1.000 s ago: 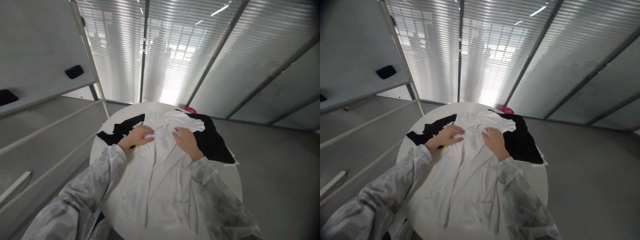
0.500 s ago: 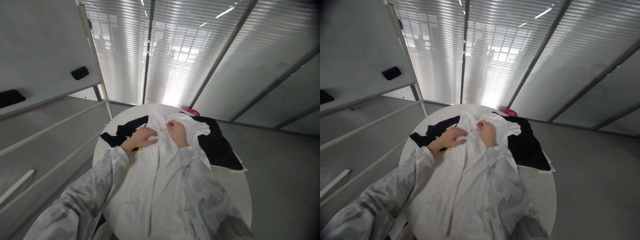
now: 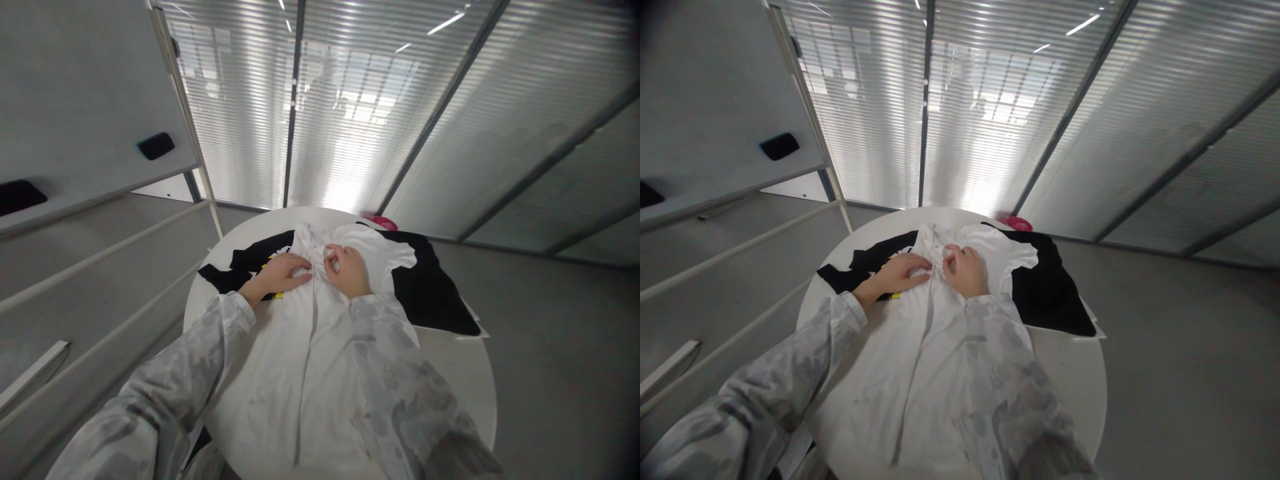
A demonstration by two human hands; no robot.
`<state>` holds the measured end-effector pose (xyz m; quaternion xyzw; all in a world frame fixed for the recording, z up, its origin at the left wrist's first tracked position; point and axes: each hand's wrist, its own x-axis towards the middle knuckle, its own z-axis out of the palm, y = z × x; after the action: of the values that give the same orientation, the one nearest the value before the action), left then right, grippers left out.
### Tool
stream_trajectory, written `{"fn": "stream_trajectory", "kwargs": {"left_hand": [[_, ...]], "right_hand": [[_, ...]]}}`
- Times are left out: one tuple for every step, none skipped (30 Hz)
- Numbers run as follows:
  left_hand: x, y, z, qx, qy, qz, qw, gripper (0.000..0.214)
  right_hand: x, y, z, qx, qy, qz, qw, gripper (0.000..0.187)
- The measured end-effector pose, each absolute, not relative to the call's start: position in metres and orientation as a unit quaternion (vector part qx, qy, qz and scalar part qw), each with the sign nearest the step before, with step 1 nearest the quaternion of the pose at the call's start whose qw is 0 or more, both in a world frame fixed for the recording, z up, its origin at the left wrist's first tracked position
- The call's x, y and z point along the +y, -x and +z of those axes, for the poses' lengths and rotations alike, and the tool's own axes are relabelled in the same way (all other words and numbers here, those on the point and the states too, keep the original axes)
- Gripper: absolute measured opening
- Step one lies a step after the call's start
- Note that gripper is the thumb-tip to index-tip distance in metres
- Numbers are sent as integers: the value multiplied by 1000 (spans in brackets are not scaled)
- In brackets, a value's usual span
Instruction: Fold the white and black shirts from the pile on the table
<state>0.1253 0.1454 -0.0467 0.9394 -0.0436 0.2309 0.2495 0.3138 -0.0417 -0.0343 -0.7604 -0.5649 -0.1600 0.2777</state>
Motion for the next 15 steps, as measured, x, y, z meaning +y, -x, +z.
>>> {"fn": "stream_trajectory", "kwargs": {"left_hand": [[145,-125,-46,-43,-939,230,251,37],[145,-125,-46,-42,-939,230,252,38],[145,-124,-46,-41,-939,229,253,38],[145,-124,-45,-41,-939,230,253,39],[145,-123,-45,-40,-939,231,252,39],[145,-123,-45,-41,-939,232,251,39],[145,-123,-45,-41,-939,234,250,39],[144,-123,-45,-42,-938,236,249,39],[145,-123,-45,-43,-938,237,250,40],[145,-123,-45,-44,-938,236,251,40],[145,-123,-45,-44,-938,235,252,40],[145,-122,-45,-44,-937,235,254,40],[145,-122,-45,-42,-937,234,254,40],[146,-122,-45,-41,-938,234,253,40],[146,-122,-45,-40,-938,234,252,39]], "right_hand": [[-41,-315,-32,-572,761,-169,256,40],[-40,-316,-29,-582,759,-176,235,43],[-38,-317,-25,-591,756,-180,218,46],[-37,-319,-21,-598,754,-182,203,49],[-34,-321,-17,-605,752,-181,189,51],[-32,-323,-13,-608,753,-180,177,54],[-29,-325,-9,-609,755,-178,166,58],[-25,-327,-6,-610,757,-175,155,62],[-22,-329,-3,-614,757,-170,145,63],[-18,-330,0,-621,755,-161,136,61],[-14,-332,1,-630,751,-150,130,55],[-11,-333,2,-638,746,-141,130,47],[-7,-336,3,-638,745,-135,137,40],[-4,-339,3,-628,751,-134,153,35],[-1,-345,2,-606,764,-135,177,34]]}}
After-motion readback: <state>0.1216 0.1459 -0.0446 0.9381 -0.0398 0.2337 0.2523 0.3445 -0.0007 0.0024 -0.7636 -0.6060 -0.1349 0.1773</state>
